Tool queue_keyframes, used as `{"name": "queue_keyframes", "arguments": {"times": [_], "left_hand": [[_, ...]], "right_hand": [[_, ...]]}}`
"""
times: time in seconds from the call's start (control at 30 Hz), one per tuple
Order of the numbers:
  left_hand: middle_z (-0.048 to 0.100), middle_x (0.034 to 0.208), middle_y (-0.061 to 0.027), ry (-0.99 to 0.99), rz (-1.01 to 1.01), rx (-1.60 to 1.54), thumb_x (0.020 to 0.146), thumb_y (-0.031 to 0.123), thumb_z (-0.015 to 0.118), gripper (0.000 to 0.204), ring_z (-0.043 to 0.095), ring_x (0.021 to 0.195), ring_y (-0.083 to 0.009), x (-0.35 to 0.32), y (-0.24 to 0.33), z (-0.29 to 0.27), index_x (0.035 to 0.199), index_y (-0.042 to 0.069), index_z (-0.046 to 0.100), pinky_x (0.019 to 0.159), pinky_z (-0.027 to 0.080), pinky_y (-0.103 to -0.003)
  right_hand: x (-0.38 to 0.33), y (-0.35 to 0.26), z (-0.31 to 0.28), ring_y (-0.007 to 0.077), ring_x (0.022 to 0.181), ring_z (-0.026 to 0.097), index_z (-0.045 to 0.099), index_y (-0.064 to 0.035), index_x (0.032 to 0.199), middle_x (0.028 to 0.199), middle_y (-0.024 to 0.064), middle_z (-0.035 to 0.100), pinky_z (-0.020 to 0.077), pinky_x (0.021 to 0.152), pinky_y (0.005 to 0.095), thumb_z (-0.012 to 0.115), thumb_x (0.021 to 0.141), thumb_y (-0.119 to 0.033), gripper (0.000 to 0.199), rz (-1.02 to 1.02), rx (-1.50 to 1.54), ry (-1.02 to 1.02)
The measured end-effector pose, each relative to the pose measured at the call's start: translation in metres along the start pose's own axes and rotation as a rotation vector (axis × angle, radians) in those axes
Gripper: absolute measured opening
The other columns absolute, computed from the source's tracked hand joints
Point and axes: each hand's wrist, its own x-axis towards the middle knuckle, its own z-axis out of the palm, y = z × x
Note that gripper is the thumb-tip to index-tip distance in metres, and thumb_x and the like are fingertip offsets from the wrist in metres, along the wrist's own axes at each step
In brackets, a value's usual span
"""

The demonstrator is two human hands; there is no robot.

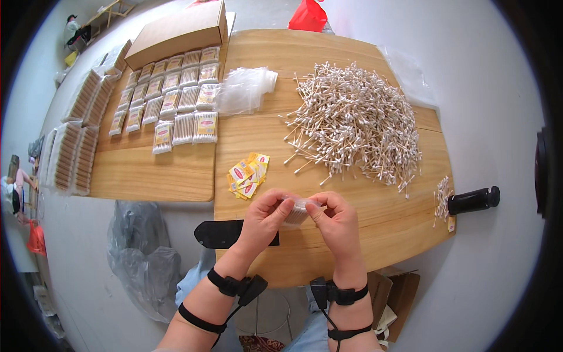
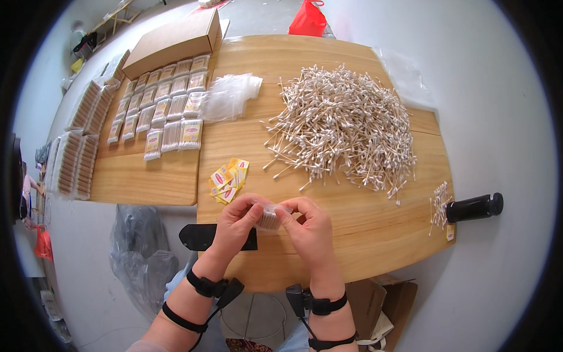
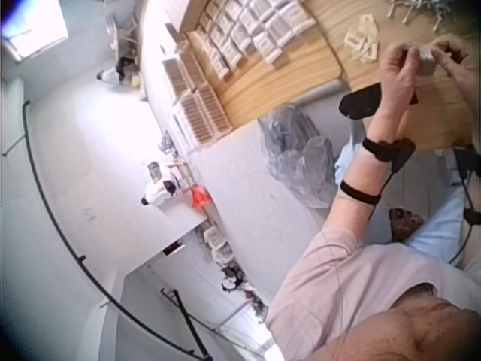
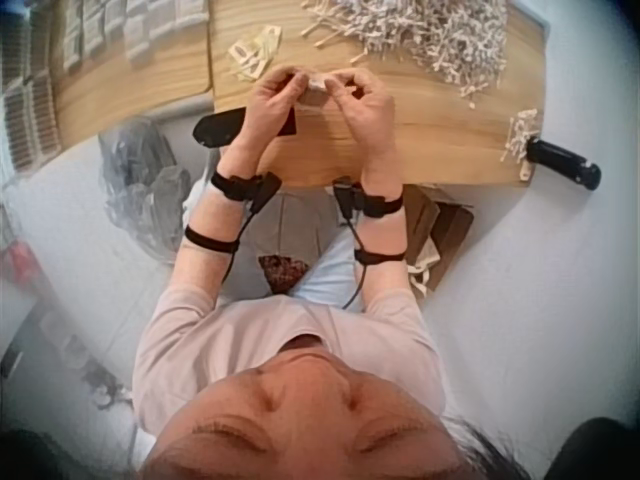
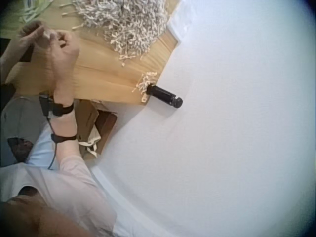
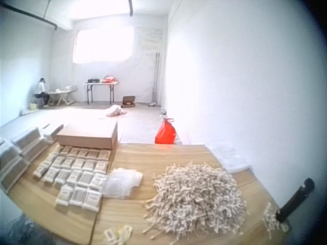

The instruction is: Counting and packaging cotton swabs into plastic bags with labels.

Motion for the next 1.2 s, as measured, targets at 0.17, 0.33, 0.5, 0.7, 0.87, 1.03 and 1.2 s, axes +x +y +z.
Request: {"name": "queue_keyframes", "arguments": {"times": [0.17, 0.33, 0.5, 0.7, 0.87, 1.03, 1.2], "left_hand": [[0.067, 0.106, -0.0023, -0.012, 0.087, 0.035, 0.103, 0.014, 0.062, 0.015, 0.062, 0.098, -0.009, 0.001, 0.009, 0.001, 0.109, 0.001, 0.067, 0.087, 0.05, -0.025], [0.067, 0.107, -0.003, 0.015, 0.109, 0.056, 0.102, 0.012, 0.064, 0.011, 0.061, 0.095, -0.0083, 0.002, 0.01, -0.002, 0.101, 0.002, 0.068, 0.085, 0.049, -0.024], [0.066, 0.106, -0.0034, 0.02, 0.045, 0.039, 0.099, 0.012, 0.068, 0.011, 0.058, 0.088, -0.0058, 0.002, 0.01, -0.009, 0.095, 0.002, 0.067, 0.08, 0.048, -0.023], [0.062, 0.101, -0.0023, 0.036, 0.021, -0.04, 0.092, 0.004, 0.074, 0.017, 0.056, 0.084, -0.0053, 0.006, 0.014, -0.006, 0.084, 0.005, 0.059, 0.074, 0.047, -0.023], [0.058, 0.095, -0.0017, -0.005, 0.0, 0.061, 0.088, -0.001, 0.076, 0.029, 0.056, 0.083, -0.0081, 0.006, 0.017, -0.01, 0.078, 0.009, 0.05, 0.073, 0.047, -0.024], [0.058, 0.096, -0.0027, -0.027, 0.041, 0.117, 0.087, 0.0, 0.077, 0.028, 0.055, 0.083, -0.0078, 0.009, 0.012, -0.013, 0.079, 0.008, 0.051, 0.072, 0.046, -0.023], [0.058, 0.096, -0.0034, -0.024, 0.017, 0.101, 0.086, 0.001, 0.078, 0.026, 0.054, 0.086, -0.0079, 0.009, 0.013, -0.012, 0.081, 0.006, 0.052, 0.077, 0.046, -0.024]], "right_hand": [[0.0, 0.004, 0.012, 0.0095, 0.075, 0.061, 0.072, -0.001, 0.094, 0.092, 0.005, 0.069, 0.0495, 0.065, 0.0238, 0.073, 0.092, -0.004, 0.004, -0.084, 0.195, 0.022], [0.0, 0.002, 0.015, 0.0114, 0.079, 0.062, 0.071, 0.0002, 0.093, 0.092, 0.0061, 0.069, 0.051, 0.07, 0.025, 0.072, 0.092, -0.001, 0.002, -0.203, 0.12, 0.045], [0.0, 0.003, 0.015, 0.0129, 0.076, 0.063, 0.066, 0.0007, 0.09, 0.091, 0.0063, 0.068, 0.0523, 0.069, 0.0262, 0.073, 0.092, -0.003, 0.008, -0.189, 0.1, 0.041], [0.0, 0.003, 0.009, 0.0113, 0.075, 0.063, 0.065, 0.0005, 0.088, 0.09, 0.006, 0.068, 0.0522, 0.068, 0.0255, 0.074, 0.091, -0.004, 0.011, -0.165, 0.087, 0.003], [0.0, 0.001, 0.004, 0.0101, 0.075, 0.063, 0.064, -0.0001, 0.087, 0.089, 0.0052, 0.067, 0.0516, 0.067, 0.0249, 0.074, 0.091, -0.003, 0.011, -0.116, 0.101, -0.056], [-0.001, -0.003, 0.003, 0.0095, 0.073, 0.063, 0.063, -0.001, 0.086, 0.088, 0.0042, 0.067, 0.051, 0.065, 0.0244, 0.074, 0.09, -0.003, 0.013, -0.103, 0.081, -0.065], [0.0, 0.0, 0.003, 0.0092, 0.07, 0.062, 0.061, -0.002, 0.085, 0.088, 0.0033, 0.067, 0.0501, 0.062, 0.0239, 0.075, 0.09, -0.005, 0.015, -0.099, 0.037, -0.051]]}}
